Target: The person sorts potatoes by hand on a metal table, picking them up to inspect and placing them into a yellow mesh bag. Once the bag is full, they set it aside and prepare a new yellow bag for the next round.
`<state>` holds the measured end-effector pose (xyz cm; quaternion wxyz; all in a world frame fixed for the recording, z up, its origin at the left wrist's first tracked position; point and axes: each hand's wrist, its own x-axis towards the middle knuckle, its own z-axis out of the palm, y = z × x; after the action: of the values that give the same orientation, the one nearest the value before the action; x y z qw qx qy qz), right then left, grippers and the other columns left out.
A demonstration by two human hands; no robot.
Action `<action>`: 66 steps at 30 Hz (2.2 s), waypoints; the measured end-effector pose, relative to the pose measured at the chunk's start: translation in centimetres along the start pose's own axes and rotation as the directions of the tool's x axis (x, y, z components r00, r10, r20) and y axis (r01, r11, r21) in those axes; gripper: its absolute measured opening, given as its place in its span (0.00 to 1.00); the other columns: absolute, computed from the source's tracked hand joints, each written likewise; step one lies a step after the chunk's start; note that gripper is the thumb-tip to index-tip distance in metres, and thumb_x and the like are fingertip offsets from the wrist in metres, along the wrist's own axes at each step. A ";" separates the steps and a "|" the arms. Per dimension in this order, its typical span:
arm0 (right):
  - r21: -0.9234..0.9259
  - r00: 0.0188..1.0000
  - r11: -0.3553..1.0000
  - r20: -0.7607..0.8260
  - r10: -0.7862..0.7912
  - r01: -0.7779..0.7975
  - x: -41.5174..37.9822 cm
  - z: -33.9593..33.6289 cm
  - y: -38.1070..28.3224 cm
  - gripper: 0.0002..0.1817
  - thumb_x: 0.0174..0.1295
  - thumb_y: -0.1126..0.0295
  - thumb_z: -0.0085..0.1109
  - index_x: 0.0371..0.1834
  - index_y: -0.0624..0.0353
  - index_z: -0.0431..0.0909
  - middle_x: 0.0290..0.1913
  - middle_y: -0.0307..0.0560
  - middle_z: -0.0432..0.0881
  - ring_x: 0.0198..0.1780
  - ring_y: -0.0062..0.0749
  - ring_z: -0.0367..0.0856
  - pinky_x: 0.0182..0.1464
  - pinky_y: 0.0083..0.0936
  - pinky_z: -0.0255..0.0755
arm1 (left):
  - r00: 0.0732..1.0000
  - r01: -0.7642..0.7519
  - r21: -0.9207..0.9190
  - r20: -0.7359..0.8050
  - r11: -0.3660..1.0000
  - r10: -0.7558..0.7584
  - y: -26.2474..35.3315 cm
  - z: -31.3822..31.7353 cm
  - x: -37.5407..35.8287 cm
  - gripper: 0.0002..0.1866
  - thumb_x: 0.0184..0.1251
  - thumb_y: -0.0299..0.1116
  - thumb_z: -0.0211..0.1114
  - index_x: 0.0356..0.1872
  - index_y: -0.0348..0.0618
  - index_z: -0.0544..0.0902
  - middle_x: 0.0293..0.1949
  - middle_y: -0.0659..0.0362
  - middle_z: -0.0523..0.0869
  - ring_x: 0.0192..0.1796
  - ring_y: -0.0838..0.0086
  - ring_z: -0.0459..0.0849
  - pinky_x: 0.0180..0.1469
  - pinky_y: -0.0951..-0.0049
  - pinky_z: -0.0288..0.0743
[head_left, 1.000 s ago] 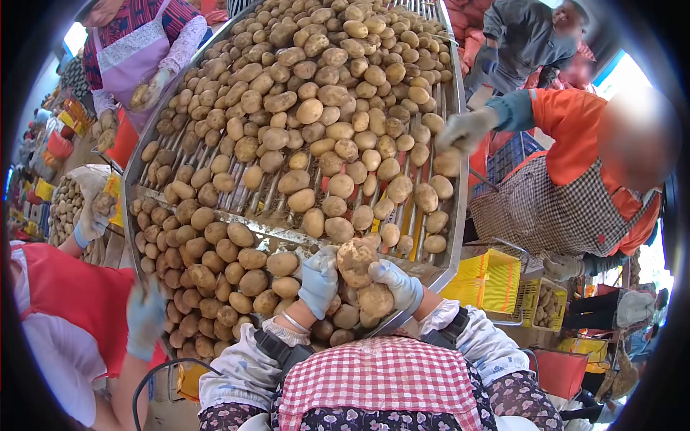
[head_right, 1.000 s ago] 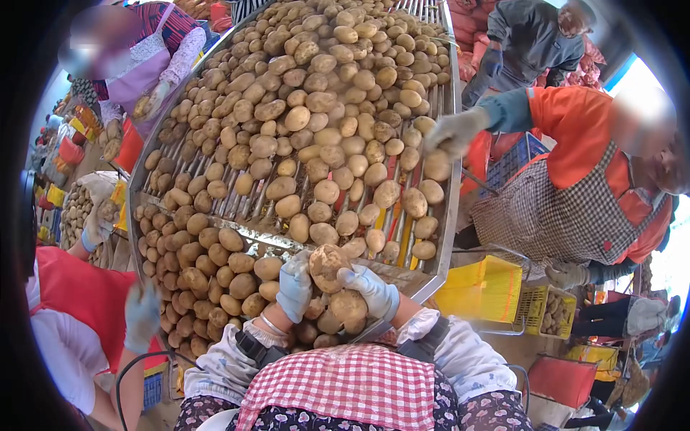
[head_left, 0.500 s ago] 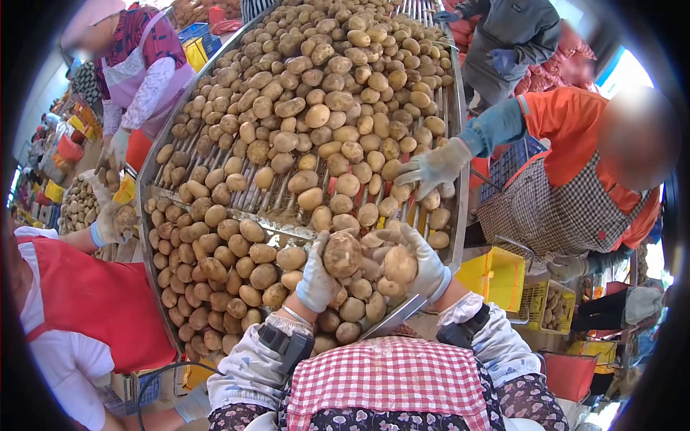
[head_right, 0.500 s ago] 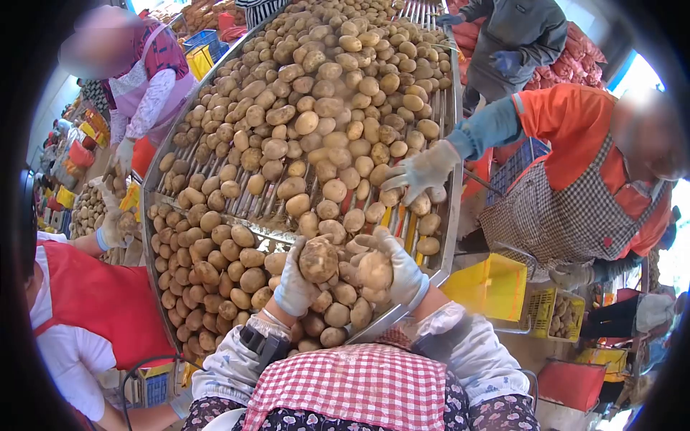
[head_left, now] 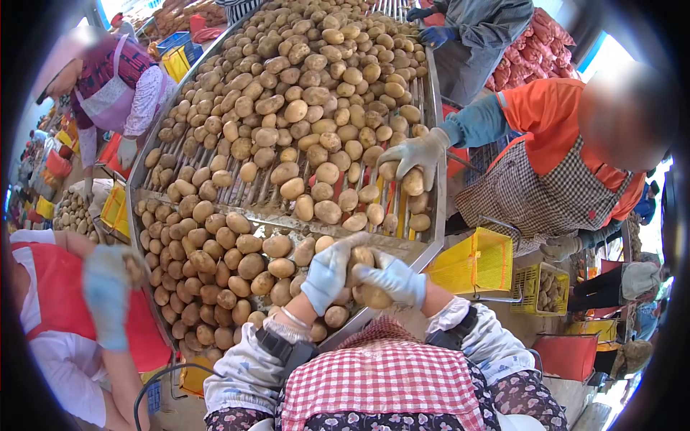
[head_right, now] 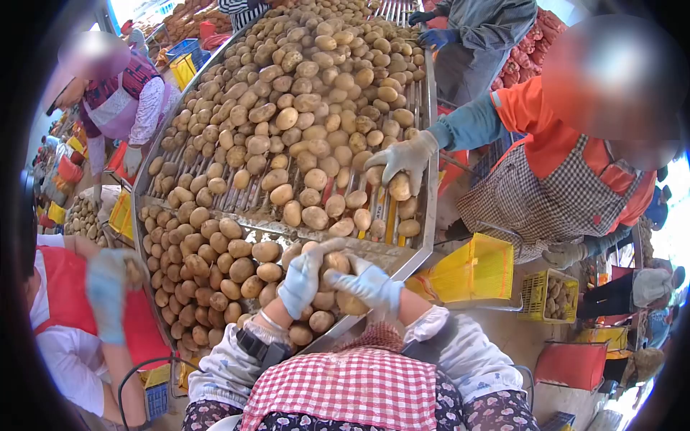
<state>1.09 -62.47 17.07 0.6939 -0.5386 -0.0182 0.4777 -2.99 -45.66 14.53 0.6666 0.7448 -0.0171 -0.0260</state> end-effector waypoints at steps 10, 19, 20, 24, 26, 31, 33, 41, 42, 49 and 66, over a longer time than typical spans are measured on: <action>0.460 0.996 0.888 0.084 -0.022 -0.019 -1.8 -6.8 0.4 0.28 0.67 0.48 0.56 0.60 0.58 0.71 0.52 0.42 0.78 0.55 0.26 0.75 0.60 0.27 0.69 | 0.981 0.129 0.560 -0.191 0.818 -0.023 -0.3 -1.0 -1.3 0.25 0.70 0.41 0.52 0.64 0.37 0.71 0.59 0.47 0.76 0.62 0.57 0.72 0.66 0.60 0.63; 0.601 0.861 0.765 -0.493 0.128 0.231 -12.9 -20.4 5.5 0.44 0.54 0.22 0.42 0.49 0.55 0.77 0.28 0.53 0.82 0.27 0.42 0.82 0.32 0.34 0.81 | 0.981 0.159 0.922 -0.189 0.354 0.050 -4.0 -1.1 -0.8 0.36 0.61 0.41 0.61 0.70 0.41 0.64 0.69 0.42 0.64 0.72 0.46 0.58 0.73 0.48 0.48; 0.581 0.831 0.767 -0.544 0.119 0.270 -13.4 -20.8 6.3 0.41 0.56 0.25 0.45 0.49 0.54 0.77 0.30 0.52 0.83 0.26 0.44 0.83 0.27 0.37 0.80 | 0.980 0.123 0.911 -0.174 0.393 0.096 -4.1 -0.5 0.3 0.35 0.60 0.39 0.62 0.70 0.41 0.65 0.69 0.43 0.64 0.73 0.46 0.57 0.73 0.48 0.48; 0.566 0.836 0.723 -0.547 -0.030 0.396 -14.5 -21.2 6.1 0.29 0.67 0.43 0.52 0.60 0.54 0.71 0.44 0.56 0.84 0.30 0.39 0.85 0.32 0.34 0.82 | 0.979 -0.100 0.851 -0.009 0.515 0.205 -4.0 2.8 5.5 0.37 0.57 0.36 0.65 0.70 0.44 0.64 0.70 0.46 0.64 0.72 0.47 0.58 0.72 0.49 0.49; 0.545 0.822 0.730 -0.567 -0.040 0.412 -14.7 -22.3 6.8 0.31 0.65 0.40 0.51 0.60 0.54 0.70 0.46 0.56 0.83 0.31 0.39 0.85 0.31 0.35 0.82 | 0.985 -0.100 0.877 0.021 0.471 0.170 -4.3 4.6 7.4 0.38 0.57 0.39 0.65 0.70 0.45 0.64 0.70 0.46 0.64 0.72 0.47 0.58 0.72 0.48 0.48; 0.666 0.790 0.564 -0.612 0.040 0.488 -17.3 -22.9 8.3 0.37 0.63 0.32 0.45 0.59 0.53 0.70 0.48 0.53 0.83 0.29 0.38 0.83 0.29 0.37 0.80 | 0.999 -0.002 0.937 -0.013 0.350 0.042 -6.6 5.5 7.8 0.38 0.59 0.48 0.63 0.70 0.45 0.64 0.71 0.45 0.61 0.74 0.45 0.53 0.74 0.45 0.42; 0.780 0.790 0.440 -0.573 0.218 0.444 -18.4 -22.9 9.3 0.39 0.62 0.29 0.42 0.57 0.53 0.72 0.46 0.53 0.83 0.29 0.38 0.82 0.31 0.39 0.79 | 0.999 -0.039 0.955 0.027 0.293 0.046 -6.4 4.6 5.3 0.38 0.60 0.50 0.62 0.70 0.45 0.65 0.72 0.44 0.60 0.74 0.44 0.52 0.74 0.45 0.39; 0.887 0.980 0.423 -0.139 -0.142 0.187 -14.0 -19.3 5.5 0.31 0.63 0.53 0.56 0.65 0.60 0.66 0.54 0.63 0.78 0.50 0.56 0.81 0.47 0.47 0.79 | 0.972 0.236 0.957 -0.236 0.171 -0.016 -7.1 2.2 -3.5 0.39 0.61 0.51 0.60 0.71 0.43 0.62 0.73 0.43 0.57 0.75 0.46 0.52 0.75 0.46 0.40; 0.862 0.970 0.474 -0.074 -0.232 0.178 -13.5 -18.7 4.9 0.34 0.60 0.59 0.60 0.68 0.60 0.62 0.60 0.62 0.74 0.56 0.56 0.78 0.54 0.47 0.76 | 0.965 0.259 0.939 -0.260 0.225 -0.029 -7.1 2.1 -2.9 0.39 0.61 0.51 0.60 0.71 0.42 0.62 0.73 0.43 0.57 0.75 0.46 0.52 0.75 0.46 0.40; 0.400 0.901 0.808 -0.156 -0.404 0.432 -10.2 -12.7 3.7 0.43 0.55 0.68 0.65 0.74 0.59 0.53 0.64 0.54 0.69 0.65 0.42 0.70 0.68 0.39 0.64 | 0.941 0.337 0.905 -0.335 0.258 -0.052 -8.8 -2.7 0.5 0.39 0.62 0.51 0.60 0.71 0.42 0.62 0.68 0.45 0.65 0.72 0.50 0.59 0.74 0.52 0.46; 0.615 0.984 0.783 0.064 -0.164 0.091 1.4 -1.5 5.9 0.29 0.73 0.44 0.38 0.59 0.58 0.71 0.58 0.48 0.77 0.61 0.36 0.75 0.64 0.35 0.69 | 0.931 -0.365 0.122 0.048 0.923 0.361 -5.2 3.2 -1.7 0.30 0.61 0.45 0.65 0.61 0.39 0.74 0.69 0.44 0.66 0.71 0.52 0.63 0.72 0.58 0.55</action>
<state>-1.13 -62.86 11.28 0.8587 -0.2558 0.0607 0.4400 -4.95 -48.17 9.08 0.6102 0.7697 -0.1646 0.0897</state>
